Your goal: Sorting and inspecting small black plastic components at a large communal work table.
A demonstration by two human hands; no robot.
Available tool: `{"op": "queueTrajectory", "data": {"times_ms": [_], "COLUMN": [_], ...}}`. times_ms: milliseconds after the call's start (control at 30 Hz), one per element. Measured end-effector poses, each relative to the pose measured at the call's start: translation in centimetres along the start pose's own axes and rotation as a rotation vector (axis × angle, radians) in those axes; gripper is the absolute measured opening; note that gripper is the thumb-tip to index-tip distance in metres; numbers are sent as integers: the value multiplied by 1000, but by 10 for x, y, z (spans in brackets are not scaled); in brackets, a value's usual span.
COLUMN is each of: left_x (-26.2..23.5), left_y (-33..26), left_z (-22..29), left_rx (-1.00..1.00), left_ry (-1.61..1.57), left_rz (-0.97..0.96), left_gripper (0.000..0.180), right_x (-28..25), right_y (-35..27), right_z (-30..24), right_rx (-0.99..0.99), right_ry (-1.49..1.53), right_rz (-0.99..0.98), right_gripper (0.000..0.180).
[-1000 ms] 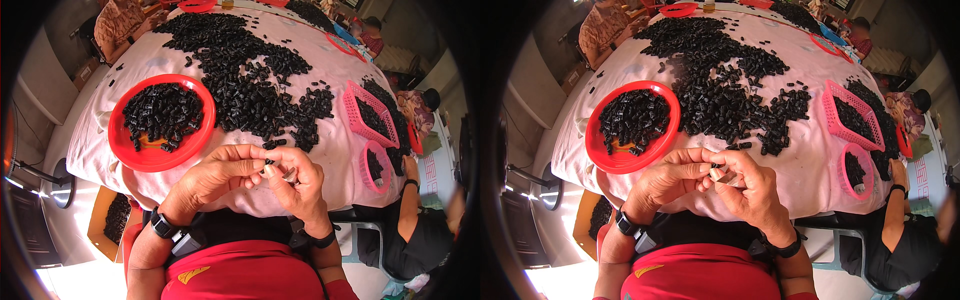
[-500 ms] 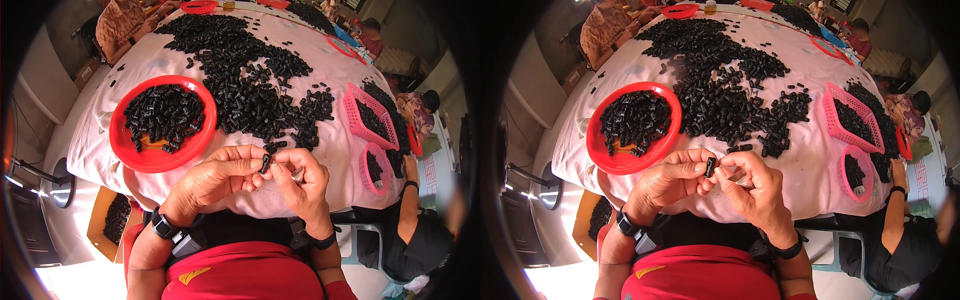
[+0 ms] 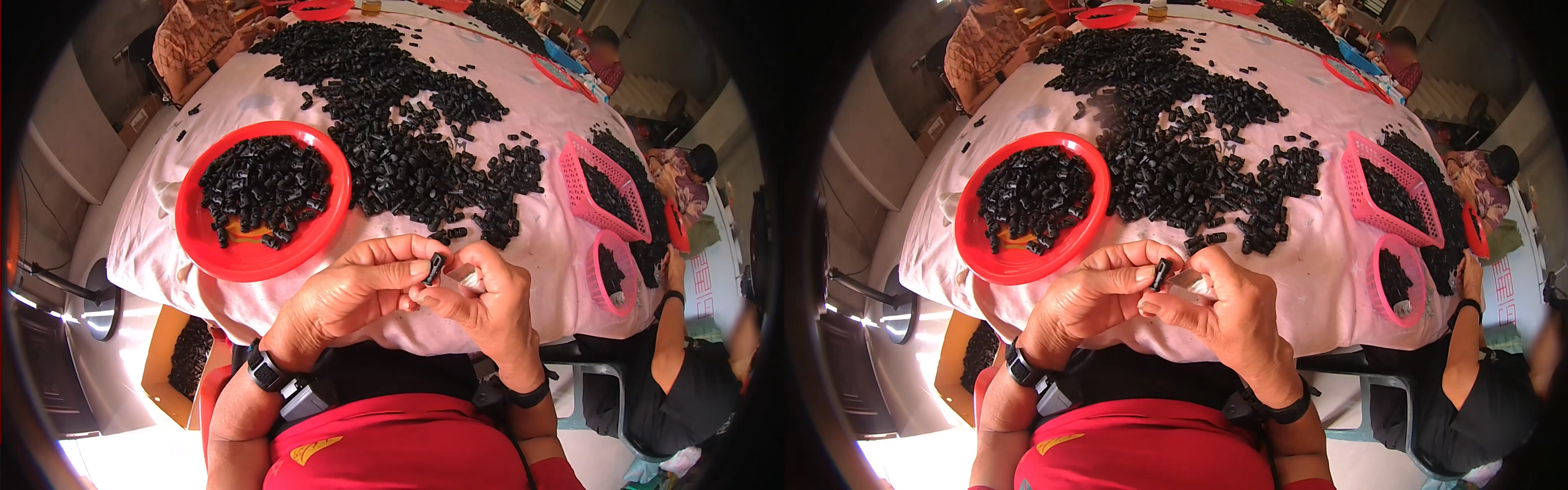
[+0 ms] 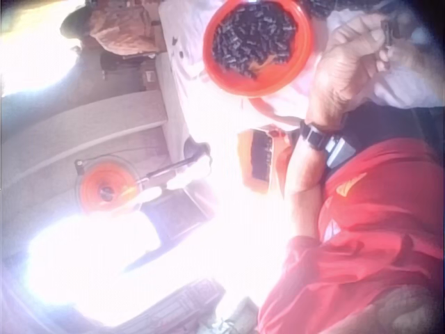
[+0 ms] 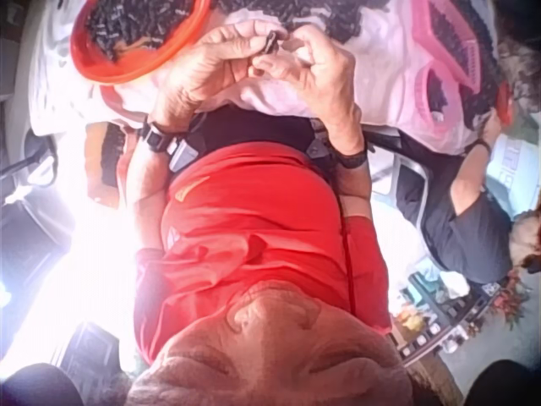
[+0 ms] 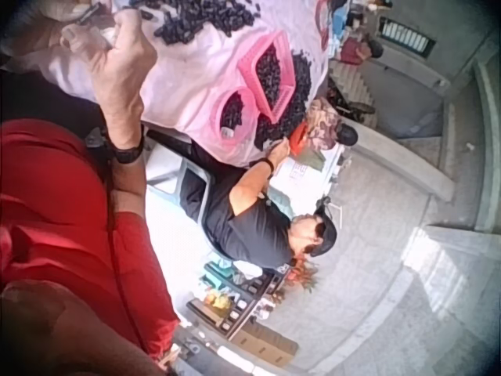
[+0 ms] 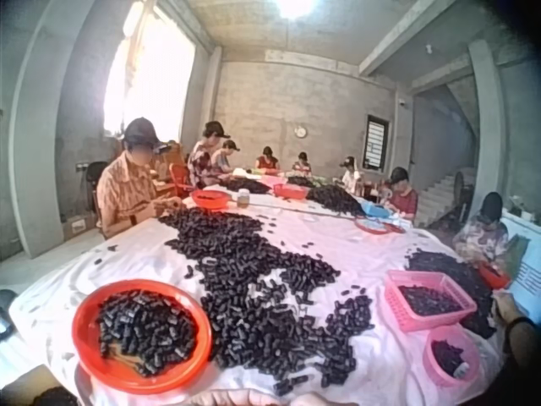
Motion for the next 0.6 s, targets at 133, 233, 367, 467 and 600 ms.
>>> {"op": "queueTrajectory", "data": {"times_ms": [133, 233, 367, 467, 600], "left_x": [0, -1, 0, 0, 0], "left_y": [0, 0, 0, 0, 0], "left_z": [-3, -3, -3, -3, -3], "left_rx": [3, 2, 12, 10, 0], "left_ry": [9, 9, 31, 32, 30], "left_rz": [-21, -3, 0, -3, 2], "left_gripper": [28, 29, 29, 29, 30], "right_x": [5, 3, 3, 3, 4], "right_y": [-1, 0, -1, 0, 0], "right_z": [6, 5, 5, 5, 4], "right_rx": [-62, -66, -74, -68, -84], "right_ry": [-48, -131, -171, -212, -224], "right_rz": [75, 64, 65, 64, 80], "right_gripper": [49, 52, 55, 57, 58]}}
Point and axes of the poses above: each hand's wrist, its own y-axis towards the middle knuckle, its own x-axis out of the palm, z = x × y, the point moved 1 cm from there along y, towards the middle knuckle, and after that the axes turned 6 degrees about -z, right-handed, at the moved point
